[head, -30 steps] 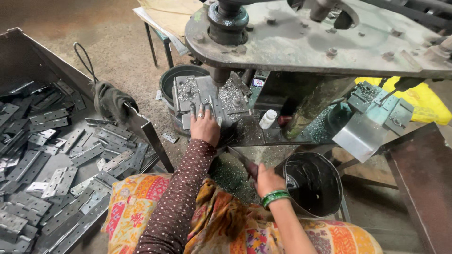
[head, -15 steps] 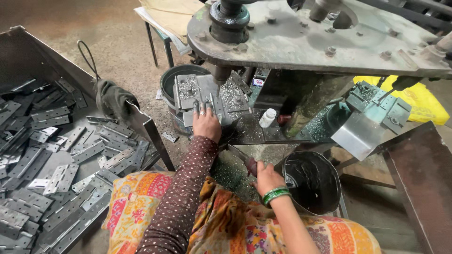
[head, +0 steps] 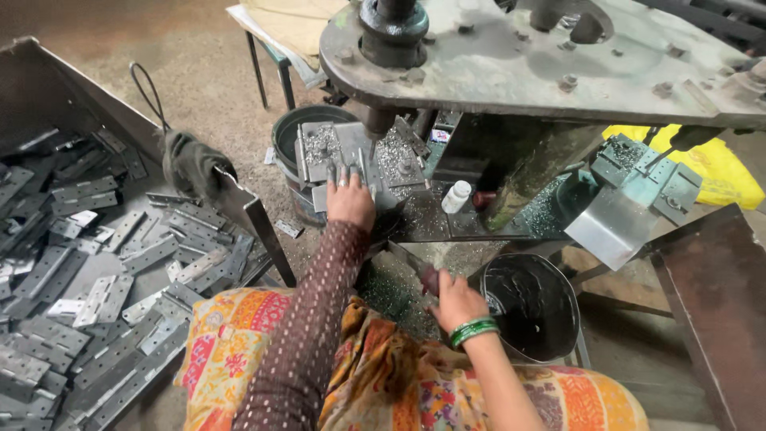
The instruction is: The person assembles metal hinges. They take a metal hinge component from a bin, place it on a machine base, and use a small hand-held tool to align and secure a pin into the hinge under a machine press.
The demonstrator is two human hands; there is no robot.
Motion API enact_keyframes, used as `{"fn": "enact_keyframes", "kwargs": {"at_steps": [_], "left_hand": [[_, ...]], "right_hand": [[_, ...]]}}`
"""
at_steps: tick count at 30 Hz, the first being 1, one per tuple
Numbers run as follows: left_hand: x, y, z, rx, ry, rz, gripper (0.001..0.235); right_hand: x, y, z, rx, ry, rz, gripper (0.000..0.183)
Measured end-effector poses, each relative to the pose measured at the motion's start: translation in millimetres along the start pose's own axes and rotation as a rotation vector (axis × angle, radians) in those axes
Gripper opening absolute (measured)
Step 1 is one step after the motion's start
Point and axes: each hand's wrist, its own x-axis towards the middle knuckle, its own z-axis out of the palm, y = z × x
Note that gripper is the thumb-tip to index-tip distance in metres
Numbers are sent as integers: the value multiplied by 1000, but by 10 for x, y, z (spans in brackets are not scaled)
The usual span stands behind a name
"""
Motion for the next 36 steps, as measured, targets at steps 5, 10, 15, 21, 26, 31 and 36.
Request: {"fn": "enact_keyframes", "kwargs": {"at_steps": [5,10,15,21,26,31,36], "left_hand": [[72,24,-55,-19,4,-14,39],[-125,4,-53,-78,28,-31,41],[-63,-58,-40,-118,23,-48,38],[188,-97,80,-89,107,-49,41],[14,-139,97,-146,47,-31,45],[96,-139,-58,-185,-40,-49,38],[341,-175,11,-114,-14,-21,36]], "right_hand": [[278,-33,376,-29,-191,16,88],[436,107,633,-22,-379,5,120],[-49,-14,4,-3,-169,37,91],[-4,-156,121,77,-389,85,111],[373,106,601,-37,-371,-43,119],[-67,-35,-5,2,-180,-26,94],[-70,-143,-8,45,-234,77,108]]}}
